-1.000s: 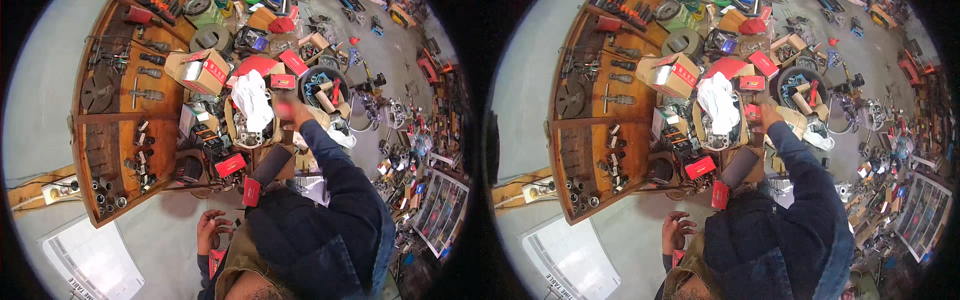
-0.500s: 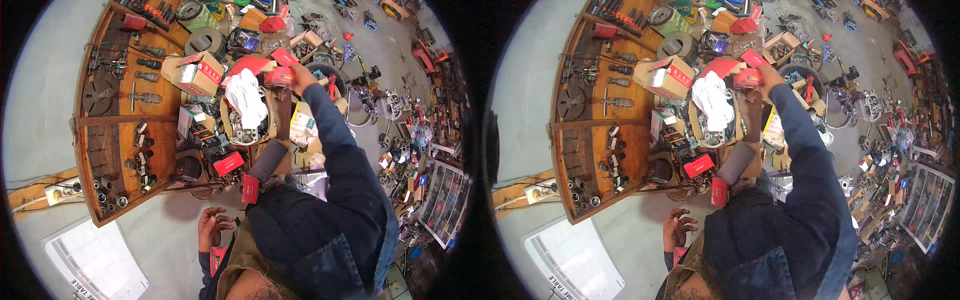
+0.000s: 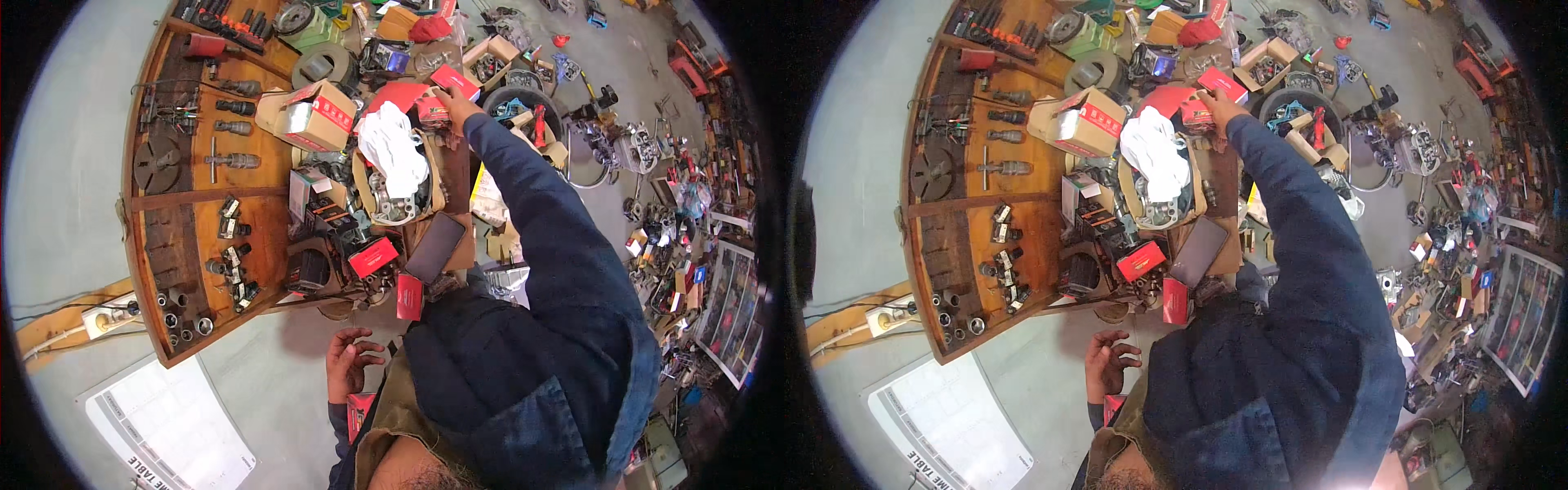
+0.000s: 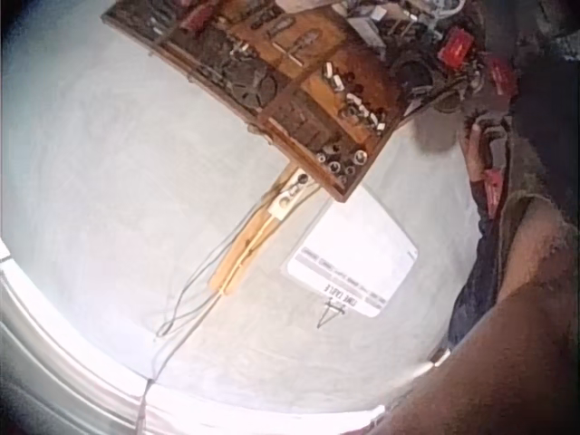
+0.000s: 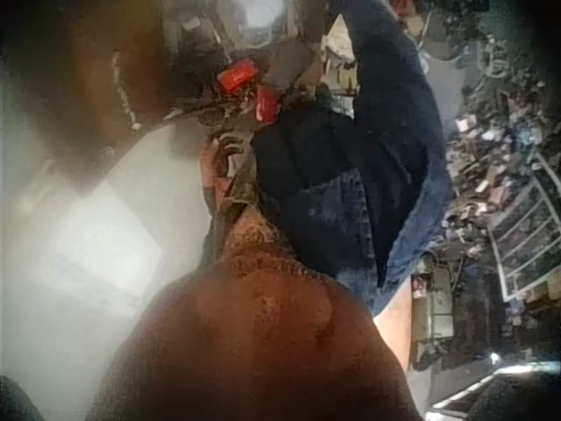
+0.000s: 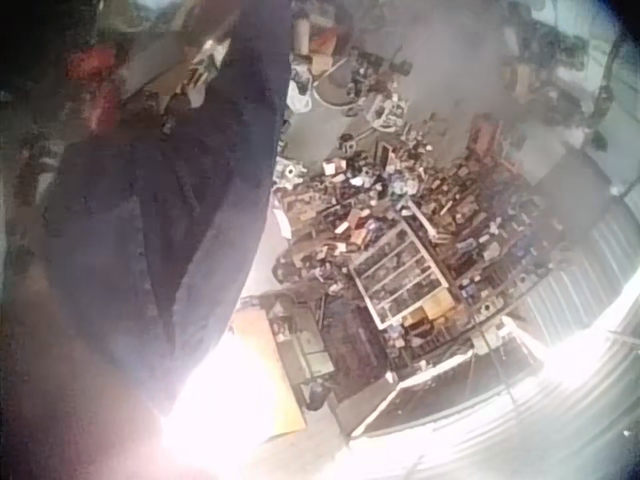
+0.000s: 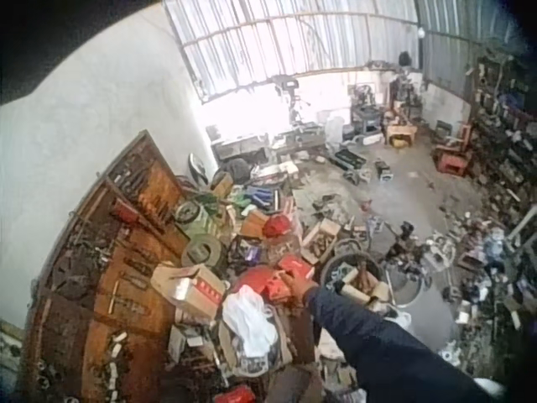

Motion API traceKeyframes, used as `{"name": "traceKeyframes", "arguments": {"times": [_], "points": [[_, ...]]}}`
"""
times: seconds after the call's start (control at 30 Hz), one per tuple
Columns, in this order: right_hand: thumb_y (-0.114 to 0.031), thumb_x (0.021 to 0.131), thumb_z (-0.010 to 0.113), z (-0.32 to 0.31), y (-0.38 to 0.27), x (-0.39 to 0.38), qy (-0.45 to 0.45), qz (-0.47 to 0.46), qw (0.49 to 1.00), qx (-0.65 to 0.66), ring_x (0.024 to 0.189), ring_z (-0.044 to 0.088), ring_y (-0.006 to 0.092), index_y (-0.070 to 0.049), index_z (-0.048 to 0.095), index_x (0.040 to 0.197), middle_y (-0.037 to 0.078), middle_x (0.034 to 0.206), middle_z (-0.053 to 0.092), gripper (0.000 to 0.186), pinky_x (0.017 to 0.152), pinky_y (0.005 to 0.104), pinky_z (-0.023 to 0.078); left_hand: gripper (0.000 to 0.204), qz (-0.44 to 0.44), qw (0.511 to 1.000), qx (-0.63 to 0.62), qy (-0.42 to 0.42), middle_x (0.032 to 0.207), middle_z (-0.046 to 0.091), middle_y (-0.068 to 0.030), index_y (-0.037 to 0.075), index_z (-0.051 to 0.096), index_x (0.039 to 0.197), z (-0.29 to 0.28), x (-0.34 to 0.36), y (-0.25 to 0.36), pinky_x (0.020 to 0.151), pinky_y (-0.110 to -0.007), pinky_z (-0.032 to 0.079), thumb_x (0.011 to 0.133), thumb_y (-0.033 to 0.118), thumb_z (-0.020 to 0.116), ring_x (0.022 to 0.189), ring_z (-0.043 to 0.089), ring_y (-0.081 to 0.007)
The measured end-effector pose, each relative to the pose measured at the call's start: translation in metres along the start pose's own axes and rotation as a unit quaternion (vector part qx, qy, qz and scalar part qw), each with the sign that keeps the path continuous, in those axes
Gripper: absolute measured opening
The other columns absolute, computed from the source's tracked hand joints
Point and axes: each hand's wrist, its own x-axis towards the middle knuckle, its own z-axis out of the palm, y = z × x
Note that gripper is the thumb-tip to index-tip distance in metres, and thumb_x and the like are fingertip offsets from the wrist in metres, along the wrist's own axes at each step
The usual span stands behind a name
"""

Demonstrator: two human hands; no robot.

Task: The person grinds a camshaft on a bench grinder and then sits on the floor to gather various engine components, including gears and a camshaft, into a cardboard box.

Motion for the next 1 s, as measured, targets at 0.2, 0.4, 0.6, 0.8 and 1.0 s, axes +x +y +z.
{"name": "traceKeyframes", "arguments": {"times": [0.2, 0.4, 0.6, 0.8, 1.0], "points": [[0.004, 0.048, 0.083, -0.011, -0.003, 0.013, -0.041, 0.056, 0.998, 0.003, 0.112, 0.058, 0.0447, -0.017, 0.038, 0.143, 0.025, 0.128, 0.045, 0.107, 0.092, 0.0475, 0.051, 0.039, 0.001, 1.0, -0.019, -0.012, 0.123, 0.056, -0.0183, 0.002, 0.047, 0.12, 0.001, 0.003, 0.001, 0.072, -0.043, 0.062, 0.095, 0.026, 0.063, 0.099, 0.067, -0.0326], [0.004, 0.054, 0.082, -0.003, -0.003, 0.003, -0.011, -0.01, 0.999, -0.038, 0.111, 0.059, 0.0455, -0.017, 0.035, 0.145, 0.024, 0.126, 0.046, 0.104, 0.093, 0.0463, 0.051, 0.04, -0.005, 1.0, 0.013, -0.021, 0.123, 0.055, -0.0188, 0.001, 0.047, 0.12, 0.002, 0.004, 0.004, 0.073, -0.044, 0.062, 0.094, 0.026, 0.063, 0.099, 0.066, -0.0325], [-0.002, 0.068, 0.077, 0.006, -0.005, 0.017, 0.025, 0.057, 0.996, -0.057, 0.112, 0.06, 0.0422, -0.024, 0.038, 0.144, 0.025, 0.127, 0.046, 0.089, 0.093, 0.0469, 0.051, 0.039, -0.017, 0.998, 0.024, -0.047, 0.121, 0.057, -0.0184, 0.001, 0.048, 0.12, 0.025, 0.019, 0.011, 0.073, -0.043, 0.061, 0.094, 0.025, 0.064, 0.099, 0.066, -0.0317], [-0.014, 0.078, 0.066, -0.01, -0.029, 0.013, -0.028, 0.102, 0.989, -0.108, 0.109, 0.061, 0.0411, -0.02, 0.038, 0.144, 0.028, 0.128, 0.048, 0.073, 0.092, 0.0471, 0.052, 0.04, -0.006, 0.998, 0.052, -0.04, 0.121, 0.057, -0.0184, 0.001, 0.048, 0.121, 0.014, 0.012, 0.013, 0.072, -0.042, 0.061, 0.094, 0.026, 0.063, 0.099, 0.067, -0.0316], [-0.025, 0.083, 0.065, -0.027, 0.034, 0.038, 0.207, 0.138, 0.968, -0.029, 0.107, 0.058, 0.0412, -0.018, 0.061, 0.129, 0.023, 0.116, 0.06, 0.046, 0.095, 0.0488, 0.048, 0.04, -0.01, 0.999, 0.03, -0.017, 0.121, 0.057, -0.0183, 0.001, 0.048, 0.122, -0.001, 0.007, 0.012, 0.073, -0.043, 0.061, 0.093, 0.025, 0.063, 0.099, 0.066, -0.0324]]}}
